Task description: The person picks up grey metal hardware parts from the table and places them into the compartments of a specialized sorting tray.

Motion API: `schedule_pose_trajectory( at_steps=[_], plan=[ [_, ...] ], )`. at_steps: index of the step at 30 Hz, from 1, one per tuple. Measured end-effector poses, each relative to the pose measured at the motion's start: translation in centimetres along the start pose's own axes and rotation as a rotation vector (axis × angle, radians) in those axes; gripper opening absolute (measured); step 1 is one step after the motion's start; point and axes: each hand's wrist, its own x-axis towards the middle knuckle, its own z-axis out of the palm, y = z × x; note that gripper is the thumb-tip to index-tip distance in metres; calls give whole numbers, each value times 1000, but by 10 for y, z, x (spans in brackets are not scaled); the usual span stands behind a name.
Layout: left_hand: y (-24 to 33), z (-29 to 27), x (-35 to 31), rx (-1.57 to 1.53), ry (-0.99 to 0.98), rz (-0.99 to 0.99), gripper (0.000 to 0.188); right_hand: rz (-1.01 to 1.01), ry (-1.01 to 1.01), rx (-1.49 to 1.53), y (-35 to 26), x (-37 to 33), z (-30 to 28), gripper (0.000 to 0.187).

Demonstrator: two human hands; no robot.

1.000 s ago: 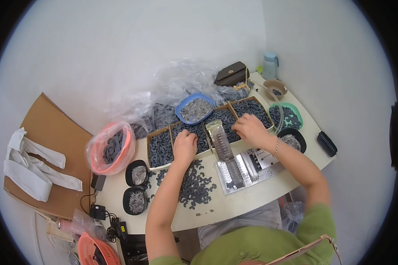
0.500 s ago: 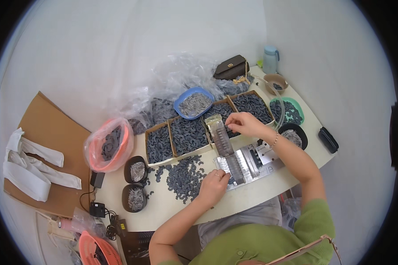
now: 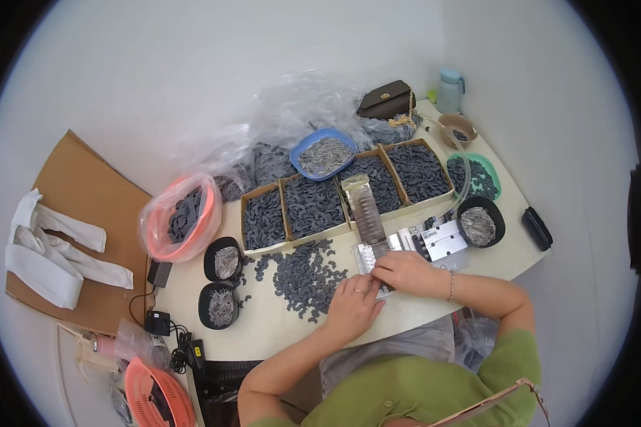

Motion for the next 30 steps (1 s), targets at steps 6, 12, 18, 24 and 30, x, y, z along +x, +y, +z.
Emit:
schedule_pose_trajectory(
  at_steps=[6, 12, 18, 24, 30],
  plan=[
    [-70, -11, -1, 27, 128, -194, 22, -183, 42, -305, -22, -8, -4, 34],
    [-102, -12, 4, -60, -55, -181, 16, -51, -207, -271, -26, 16, -10, 19],
    [-90, -20, 13, -272, 55, -405, 13, -30, -117, -75, 7, 66, 33, 15],
    [-84, -20, 0, -563, -2, -430, 16, 187, -199, 273, 17, 67, 10, 10],
    [-36, 10, 21, -239, 69, -185, 8, 318, -156, 471, 36, 40, -23, 15]
  ],
)
